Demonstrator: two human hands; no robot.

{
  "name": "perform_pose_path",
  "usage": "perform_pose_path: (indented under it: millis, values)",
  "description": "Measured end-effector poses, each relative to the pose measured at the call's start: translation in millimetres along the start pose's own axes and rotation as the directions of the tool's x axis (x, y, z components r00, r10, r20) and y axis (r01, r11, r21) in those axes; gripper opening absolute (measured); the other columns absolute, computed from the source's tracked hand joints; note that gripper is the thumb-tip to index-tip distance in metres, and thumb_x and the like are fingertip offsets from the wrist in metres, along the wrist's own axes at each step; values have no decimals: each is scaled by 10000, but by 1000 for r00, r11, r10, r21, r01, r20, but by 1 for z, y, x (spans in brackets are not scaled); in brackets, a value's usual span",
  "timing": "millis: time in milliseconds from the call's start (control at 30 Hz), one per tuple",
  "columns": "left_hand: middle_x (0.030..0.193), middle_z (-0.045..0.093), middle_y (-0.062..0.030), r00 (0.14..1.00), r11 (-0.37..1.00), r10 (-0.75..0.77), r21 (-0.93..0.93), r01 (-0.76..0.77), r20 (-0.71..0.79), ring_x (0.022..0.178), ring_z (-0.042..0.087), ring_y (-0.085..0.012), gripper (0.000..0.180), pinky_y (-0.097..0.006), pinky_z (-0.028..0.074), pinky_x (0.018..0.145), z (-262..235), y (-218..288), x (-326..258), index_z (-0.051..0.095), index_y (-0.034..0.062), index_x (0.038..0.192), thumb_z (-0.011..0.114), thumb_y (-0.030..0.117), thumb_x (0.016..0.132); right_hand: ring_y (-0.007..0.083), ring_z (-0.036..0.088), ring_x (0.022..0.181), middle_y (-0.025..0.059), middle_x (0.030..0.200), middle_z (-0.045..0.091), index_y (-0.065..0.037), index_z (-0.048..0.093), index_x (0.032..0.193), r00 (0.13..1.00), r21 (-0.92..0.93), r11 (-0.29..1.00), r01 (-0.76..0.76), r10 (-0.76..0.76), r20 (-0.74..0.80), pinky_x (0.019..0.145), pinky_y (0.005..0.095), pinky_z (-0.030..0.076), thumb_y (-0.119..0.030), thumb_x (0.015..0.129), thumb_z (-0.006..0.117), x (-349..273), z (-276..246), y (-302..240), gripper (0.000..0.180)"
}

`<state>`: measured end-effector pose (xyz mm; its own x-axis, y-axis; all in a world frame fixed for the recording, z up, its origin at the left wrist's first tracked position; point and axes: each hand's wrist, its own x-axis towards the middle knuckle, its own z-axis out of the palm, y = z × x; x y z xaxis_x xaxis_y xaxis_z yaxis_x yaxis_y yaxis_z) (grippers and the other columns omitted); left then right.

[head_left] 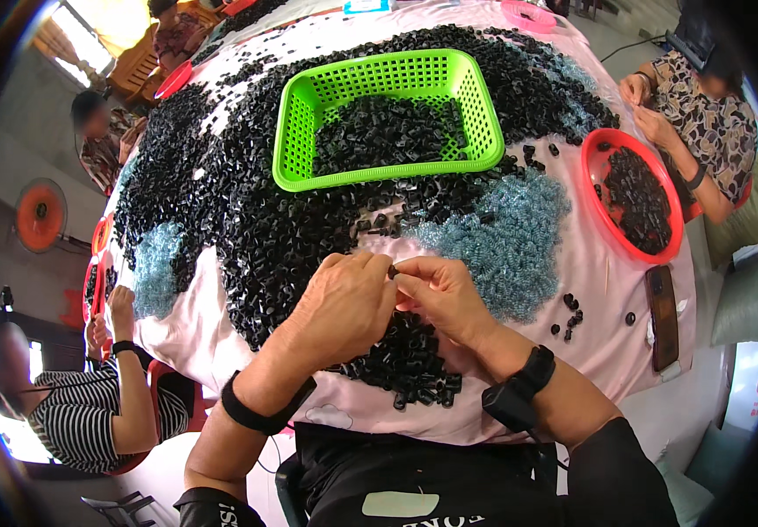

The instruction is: Sorting and assembling small black components on a table in a manufacturing environment.

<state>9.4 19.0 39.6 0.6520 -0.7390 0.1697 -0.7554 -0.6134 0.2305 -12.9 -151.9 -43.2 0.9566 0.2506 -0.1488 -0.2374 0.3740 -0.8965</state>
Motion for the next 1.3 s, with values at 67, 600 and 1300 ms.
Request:
perform_pose_path:
  millis: [67,600,1300]
  values:
    - [805,610,-163,998,996,-56,-67,58,23,827,637,-372,145,-463,490,765,-2,-2,1,576,16,845,541,123,936,97,694,820,30,945,726,-1,709,1106,996,-70,997,28,-22,82,724,225,554,-159,1014,624,0,-1,1,201]
    - [808,615,-187,964,941,-265,-226,251,-33,754,645,-391,157,-463,515,660,10,0,-4,566,5,834,521,95,954,103,704,821,32,925,724,0,703,1070,995,-50,999,17,-12,102,740,231,562,-158,1039,579,1,0,0,204]
    - [856,626,-202,975,963,-224,-148,224,17,780,631,-422,122,-481,499,661,4,3,-6,569,-2,965,608,104,919,94,699,807,26,900,730,1,712,1074,997,-57,998,-4,8,77,701,224,558,-149,1022,606,2,0,2,191]
